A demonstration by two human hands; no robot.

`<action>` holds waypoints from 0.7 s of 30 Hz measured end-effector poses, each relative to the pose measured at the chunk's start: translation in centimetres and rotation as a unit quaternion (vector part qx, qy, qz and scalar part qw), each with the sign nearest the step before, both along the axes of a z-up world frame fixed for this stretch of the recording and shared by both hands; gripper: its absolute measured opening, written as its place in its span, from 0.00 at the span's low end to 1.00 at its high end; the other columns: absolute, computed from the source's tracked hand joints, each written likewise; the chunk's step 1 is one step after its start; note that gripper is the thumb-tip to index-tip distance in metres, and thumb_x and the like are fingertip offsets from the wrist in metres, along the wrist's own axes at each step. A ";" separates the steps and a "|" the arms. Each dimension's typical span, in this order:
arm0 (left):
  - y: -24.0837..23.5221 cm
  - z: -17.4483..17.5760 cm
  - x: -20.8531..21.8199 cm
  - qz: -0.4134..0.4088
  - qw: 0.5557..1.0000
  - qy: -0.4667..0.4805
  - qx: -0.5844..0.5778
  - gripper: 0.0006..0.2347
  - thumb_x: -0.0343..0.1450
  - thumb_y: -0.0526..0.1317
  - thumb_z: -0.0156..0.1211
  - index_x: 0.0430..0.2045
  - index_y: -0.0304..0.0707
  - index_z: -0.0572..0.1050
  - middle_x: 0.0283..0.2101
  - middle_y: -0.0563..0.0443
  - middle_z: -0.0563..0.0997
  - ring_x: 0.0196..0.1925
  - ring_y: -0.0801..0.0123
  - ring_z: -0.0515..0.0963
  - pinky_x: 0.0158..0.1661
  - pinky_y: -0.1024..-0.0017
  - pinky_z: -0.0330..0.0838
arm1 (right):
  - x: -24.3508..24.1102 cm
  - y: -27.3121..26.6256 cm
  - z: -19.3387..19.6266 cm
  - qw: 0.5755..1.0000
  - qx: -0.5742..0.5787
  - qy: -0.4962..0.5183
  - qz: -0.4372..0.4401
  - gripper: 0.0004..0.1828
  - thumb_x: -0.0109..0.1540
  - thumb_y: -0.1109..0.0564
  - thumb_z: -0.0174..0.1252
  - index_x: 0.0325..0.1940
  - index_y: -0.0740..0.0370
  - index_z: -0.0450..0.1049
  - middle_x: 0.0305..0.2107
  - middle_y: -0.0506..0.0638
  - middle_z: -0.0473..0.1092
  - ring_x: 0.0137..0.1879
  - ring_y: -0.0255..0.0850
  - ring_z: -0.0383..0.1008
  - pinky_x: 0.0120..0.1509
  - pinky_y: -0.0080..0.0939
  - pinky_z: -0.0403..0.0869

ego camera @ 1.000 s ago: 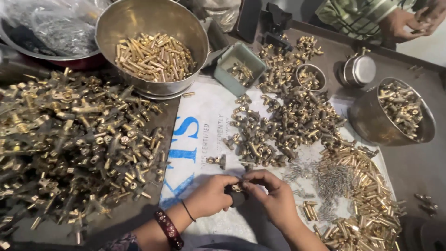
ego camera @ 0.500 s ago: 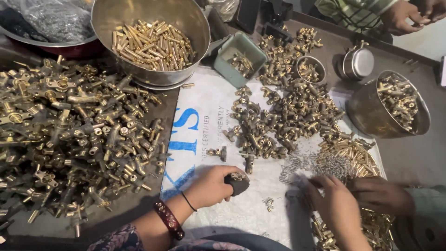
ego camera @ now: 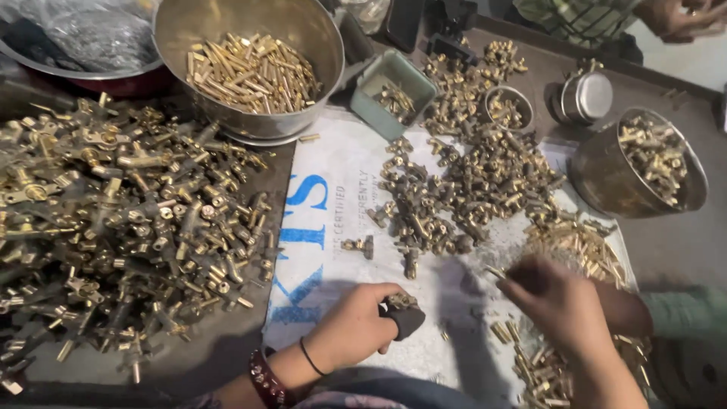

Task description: The person sorts small brass fittings spread on a workbench, picking pieces one at a time and placing them into piles and metal bowls while holding a dark foam pad. A second person across the table handles similar fittings.

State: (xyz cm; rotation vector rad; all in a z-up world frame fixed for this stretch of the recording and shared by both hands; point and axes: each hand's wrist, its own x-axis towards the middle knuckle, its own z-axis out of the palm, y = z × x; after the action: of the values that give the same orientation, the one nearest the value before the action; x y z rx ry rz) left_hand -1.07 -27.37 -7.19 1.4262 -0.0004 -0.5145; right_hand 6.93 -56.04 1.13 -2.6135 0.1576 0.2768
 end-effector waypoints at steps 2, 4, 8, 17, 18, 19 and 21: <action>-0.5 0.2 -0.7 -0.008 1.000 -0.008 -0.015 0.13 0.66 0.30 0.56 0.44 0.33 0.79 0.18 0.54 0.78 0.17 0.79 0.75 0.20 0.76 0.68 | -0.3 2.0 -0.5 0.978 0.196 -0.002 0.075 0.11 0.57 0.61 0.67 0.44 0.63 0.79 0.39 0.52 0.80 0.45 0.39 0.82 0.51 0.40 0.80; -0.3 0.5 -0.6 -0.009 0.999 -0.023 -0.028 0.12 0.67 0.31 0.57 0.43 0.32 0.80 0.18 0.55 0.77 0.17 0.80 0.75 0.20 0.77 0.67 | -0.6 4.7 -1.3 0.909 0.386 -0.010 0.156 0.10 0.56 0.68 0.65 0.41 0.66 0.79 0.40 0.52 0.78 0.46 0.37 0.80 0.52 0.40 0.81; 1.1 0.6 -0.2 0.015 0.999 0.003 -0.035 0.12 0.67 0.32 0.57 0.43 0.38 0.80 0.19 0.57 0.77 0.18 0.80 0.73 0.21 0.76 0.66 | -1.7 9.4 -4.1 0.874 0.460 0.062 0.144 0.07 0.57 0.69 0.64 0.40 0.70 0.81 0.39 0.52 0.80 0.46 0.39 0.80 0.53 0.40 0.79; 1.5 -0.3 0.5 -0.004 0.996 -0.089 0.009 0.08 0.65 0.34 0.62 0.37 0.34 0.81 0.22 0.58 0.77 0.25 0.82 0.72 0.27 0.74 0.67 | -1.9 9.5 -4.4 0.902 0.418 0.098 0.044 0.10 0.57 0.67 0.66 0.43 0.70 0.82 0.33 0.54 0.81 0.40 0.37 0.80 0.48 0.38 0.78; 1.7 -0.4 0.6 -0.006 0.996 -0.090 0.010 0.08 0.65 0.34 0.63 0.35 0.34 0.80 0.22 0.57 0.78 0.26 0.82 0.72 0.28 0.74 0.68 | -2.0 9.6 -4.2 0.910 0.402 0.095 0.047 0.10 0.57 0.67 0.66 0.42 0.70 0.82 0.33 0.53 0.81 0.40 0.37 0.80 0.49 0.37 0.78; 1.7 -0.4 0.6 -0.006 0.996 -0.089 0.011 0.08 0.65 0.34 0.63 0.35 0.34 0.80 0.22 0.57 0.78 0.26 0.82 0.72 0.28 0.74 0.68 | -1.9 9.6 -4.3 0.909 0.403 0.097 0.047 0.10 0.57 0.67 0.66 0.42 0.70 0.82 0.33 0.53 0.81 0.40 0.37 0.80 0.49 0.37 0.78; 1.8 -0.5 0.7 -0.006 0.994 -0.106 0.030 0.07 0.65 0.34 0.63 0.33 0.33 0.80 0.21 0.54 0.76 0.25 0.80 0.71 0.27 0.72 0.66 | -1.8 9.4 -4.3 0.907 0.416 0.047 0.038 0.10 0.58 0.66 0.65 0.43 0.70 0.81 0.34 0.53 0.81 0.41 0.36 0.81 0.50 0.37 0.79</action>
State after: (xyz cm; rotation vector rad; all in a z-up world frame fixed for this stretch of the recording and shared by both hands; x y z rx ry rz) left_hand -0.40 -25.61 -7.68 1.5353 -0.1642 -0.3743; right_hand 5.14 -46.64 -3.15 -1.7564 -0.0324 0.3940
